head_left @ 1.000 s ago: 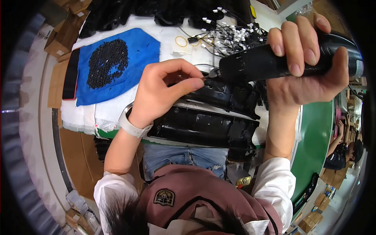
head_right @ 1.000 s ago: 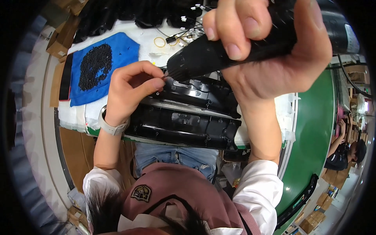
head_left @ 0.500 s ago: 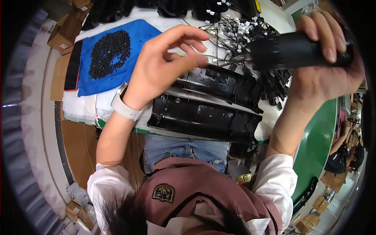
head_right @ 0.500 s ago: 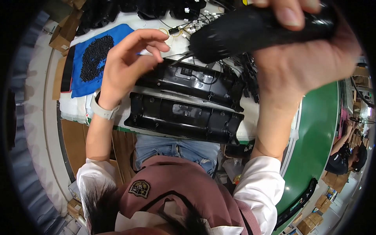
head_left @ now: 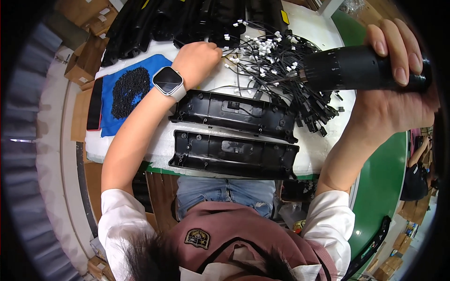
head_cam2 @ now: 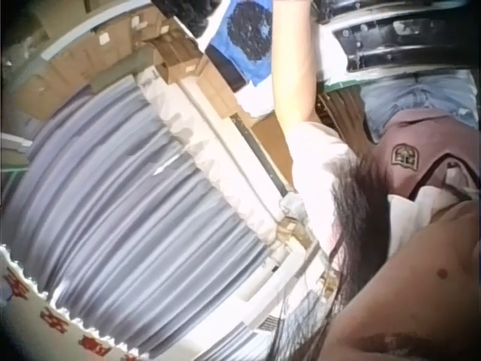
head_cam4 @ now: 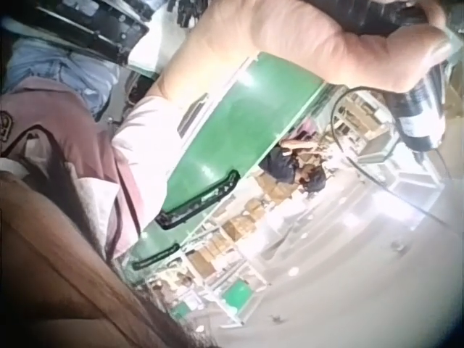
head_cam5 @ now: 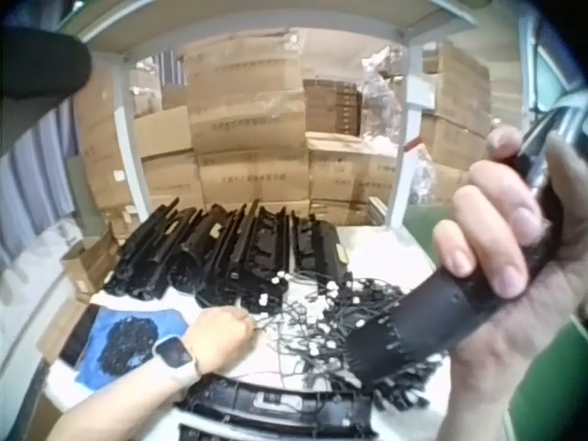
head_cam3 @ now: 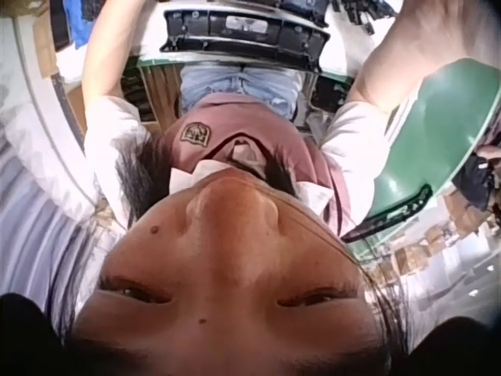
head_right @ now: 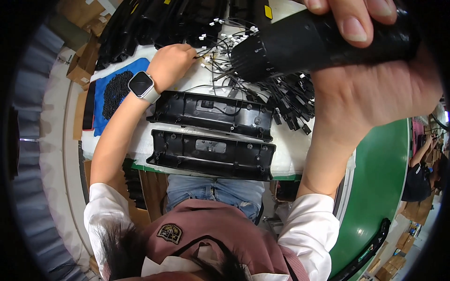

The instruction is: Assembling plastic housings for electronic components using an electric screwdriver and wiring harnesses.

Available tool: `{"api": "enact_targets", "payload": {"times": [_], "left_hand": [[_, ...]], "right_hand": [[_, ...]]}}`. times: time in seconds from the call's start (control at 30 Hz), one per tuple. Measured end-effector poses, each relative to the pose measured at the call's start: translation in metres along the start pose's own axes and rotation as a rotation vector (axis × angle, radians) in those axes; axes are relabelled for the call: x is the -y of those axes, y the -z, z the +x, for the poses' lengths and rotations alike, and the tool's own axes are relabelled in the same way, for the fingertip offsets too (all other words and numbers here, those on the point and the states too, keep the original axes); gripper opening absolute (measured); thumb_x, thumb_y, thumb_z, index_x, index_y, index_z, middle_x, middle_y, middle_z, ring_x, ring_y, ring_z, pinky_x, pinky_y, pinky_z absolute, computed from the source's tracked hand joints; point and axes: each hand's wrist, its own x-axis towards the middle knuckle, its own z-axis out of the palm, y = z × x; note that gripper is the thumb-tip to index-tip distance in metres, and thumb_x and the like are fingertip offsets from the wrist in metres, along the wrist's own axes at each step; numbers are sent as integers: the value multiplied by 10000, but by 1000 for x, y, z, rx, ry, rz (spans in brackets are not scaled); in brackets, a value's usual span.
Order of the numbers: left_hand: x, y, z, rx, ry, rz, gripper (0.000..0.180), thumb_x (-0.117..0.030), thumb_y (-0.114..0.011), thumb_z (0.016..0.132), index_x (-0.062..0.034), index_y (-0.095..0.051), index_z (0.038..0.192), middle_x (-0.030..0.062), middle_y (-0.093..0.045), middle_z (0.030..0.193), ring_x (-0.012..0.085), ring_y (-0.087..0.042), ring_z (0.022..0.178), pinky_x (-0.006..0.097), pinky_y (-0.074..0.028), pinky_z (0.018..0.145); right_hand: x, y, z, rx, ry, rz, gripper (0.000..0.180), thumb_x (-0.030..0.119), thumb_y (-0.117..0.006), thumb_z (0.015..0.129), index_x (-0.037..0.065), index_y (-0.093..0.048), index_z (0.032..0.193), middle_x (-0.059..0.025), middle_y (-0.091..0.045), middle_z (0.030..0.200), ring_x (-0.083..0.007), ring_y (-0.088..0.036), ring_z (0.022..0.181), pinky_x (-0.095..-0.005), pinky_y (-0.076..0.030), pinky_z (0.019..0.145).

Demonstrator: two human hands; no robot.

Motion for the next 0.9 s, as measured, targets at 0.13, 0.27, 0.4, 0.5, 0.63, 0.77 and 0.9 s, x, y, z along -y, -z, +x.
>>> {"api": "enact_targets", "payload": {"times": [0.13, 0.27, 0.4, 0.5, 0.63, 0.77, 0.9], "left_hand": [[15, 47, 7, 62, 261, -575, 142, -135, -622, 841, -11, -680, 880, 39, -636, 690, 122, -591, 589, 283, -465, 544], [63, 101, -7, 76, 621, -1717, 177, -160, -618, 931, -15, -674, 1017, 49, -681, 799, 54, -575, 627, 145, -429, 568], [35, 78, -16, -238, 760, -1252, 179, -138, -656, 925, 3, -670, 1034, 70, -701, 850, 101, -666, 705, 207, -522, 646], [15, 72, -21, -237, 676, -1102, 176, -117, -704, 883, 2, -684, 1011, 39, -696, 810, 104, -670, 702, 210, -513, 634], [-24, 83, -33, -228, 572, -852, 131, -104, -715, 858, 23, -695, 887, 1, -670, 729, 59, -619, 650, 195, -477, 600], [-75, 91, -46, -118, 271, -632, 83, -56, -725, 765, -19, -692, 831, 50, -641, 692, 118, -591, 576, 230, -468, 549], [-110, 88, -67, 92, 7, -599, 94, -98, -698, 744, -49, -620, 764, 73, -587, 716, 252, -609, 582, 349, -474, 504]], "right_hand": [[56, 55, -13, 10, 25, -16, 282, 194, -644, 825, 12, -512, 994, 4, -511, 668, -102, -488, 523, -279, -374, 594], [35, 14, -30, 24, 33, -10, 283, 185, -658, 820, 16, -510, 992, 1, -519, 661, -103, -496, 509, -273, -380, 567], [112, 96, -50, 39, 32, -19, 285, 175, -671, 815, 20, -508, 989, -1, -526, 654, -103, -504, 495, -268, -386, 540], [159, 129, -73, 41, 15, -27, 288, 168, -680, 811, 23, -506, 987, -2, -532, 649, -103, -510, 485, -264, -391, 519], [84, 32, -70, 29, -38, -18, 293, 159, -694, 805, 26, -504, 985, -4, -540, 642, -103, -518, 471, -258, -397, 493], [10, -47, -49, 17, -92, -59, 299, 149, -707, 800, 30, -501, 982, -7, -548, 635, -103, -526, 457, -252, -404, 466], [-26, -74, -41, 30, -134, -68, 307, 140, -720, 795, 34, -499, 979, -9, -556, 628, -104, -534, 443, -247, -410, 439]]}}
